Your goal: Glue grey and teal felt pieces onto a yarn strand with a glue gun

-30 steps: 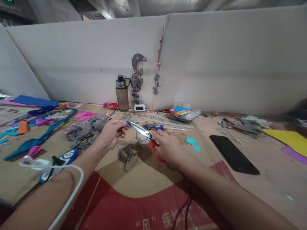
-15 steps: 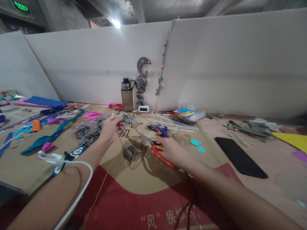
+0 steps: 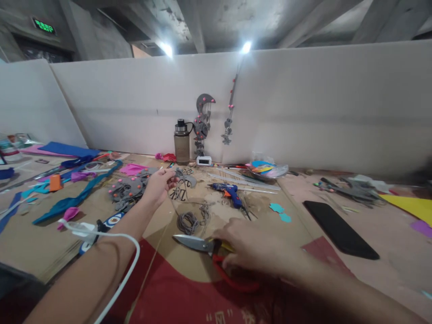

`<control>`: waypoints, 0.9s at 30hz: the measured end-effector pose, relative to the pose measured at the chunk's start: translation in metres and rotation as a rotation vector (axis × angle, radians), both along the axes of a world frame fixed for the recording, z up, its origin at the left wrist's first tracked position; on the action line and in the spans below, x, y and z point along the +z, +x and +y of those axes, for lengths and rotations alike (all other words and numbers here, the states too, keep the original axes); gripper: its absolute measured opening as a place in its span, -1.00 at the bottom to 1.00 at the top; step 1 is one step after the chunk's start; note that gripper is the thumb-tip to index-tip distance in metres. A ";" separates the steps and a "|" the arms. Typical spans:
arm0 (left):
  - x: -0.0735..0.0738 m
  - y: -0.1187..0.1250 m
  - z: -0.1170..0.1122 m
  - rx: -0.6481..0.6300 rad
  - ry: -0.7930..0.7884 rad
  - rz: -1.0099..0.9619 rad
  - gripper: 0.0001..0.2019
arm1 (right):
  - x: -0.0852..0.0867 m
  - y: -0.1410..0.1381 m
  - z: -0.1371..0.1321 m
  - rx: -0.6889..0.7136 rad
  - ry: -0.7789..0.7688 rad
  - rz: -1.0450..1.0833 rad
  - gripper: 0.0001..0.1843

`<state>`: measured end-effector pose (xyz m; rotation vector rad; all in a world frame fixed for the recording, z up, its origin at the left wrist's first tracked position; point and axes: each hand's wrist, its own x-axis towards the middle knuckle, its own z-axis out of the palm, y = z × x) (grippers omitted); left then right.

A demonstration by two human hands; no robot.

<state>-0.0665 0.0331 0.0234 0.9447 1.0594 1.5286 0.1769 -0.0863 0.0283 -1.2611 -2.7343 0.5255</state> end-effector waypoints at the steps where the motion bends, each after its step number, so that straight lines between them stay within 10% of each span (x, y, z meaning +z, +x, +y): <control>1: 0.001 0.003 -0.003 -0.033 0.002 0.020 -0.84 | 0.002 -0.003 0.002 -0.008 0.026 0.062 -0.78; 9: 0.007 0.029 -0.027 -0.330 0.057 0.186 -0.79 | -0.012 -0.049 0.075 -0.306 0.122 0.777 -0.41; 12: 0.006 0.029 -0.025 -0.296 0.071 0.218 -0.82 | -0.025 -0.050 0.089 -0.292 0.003 0.759 -0.77; 21: -0.002 -0.001 0.011 0.040 -0.182 -0.212 -0.89 | -0.023 -0.031 0.050 0.064 0.213 0.321 -0.67; 27: -0.004 0.014 -0.002 -0.051 -0.137 -0.142 -0.91 | -0.036 0.016 0.086 -0.575 0.393 0.589 -0.66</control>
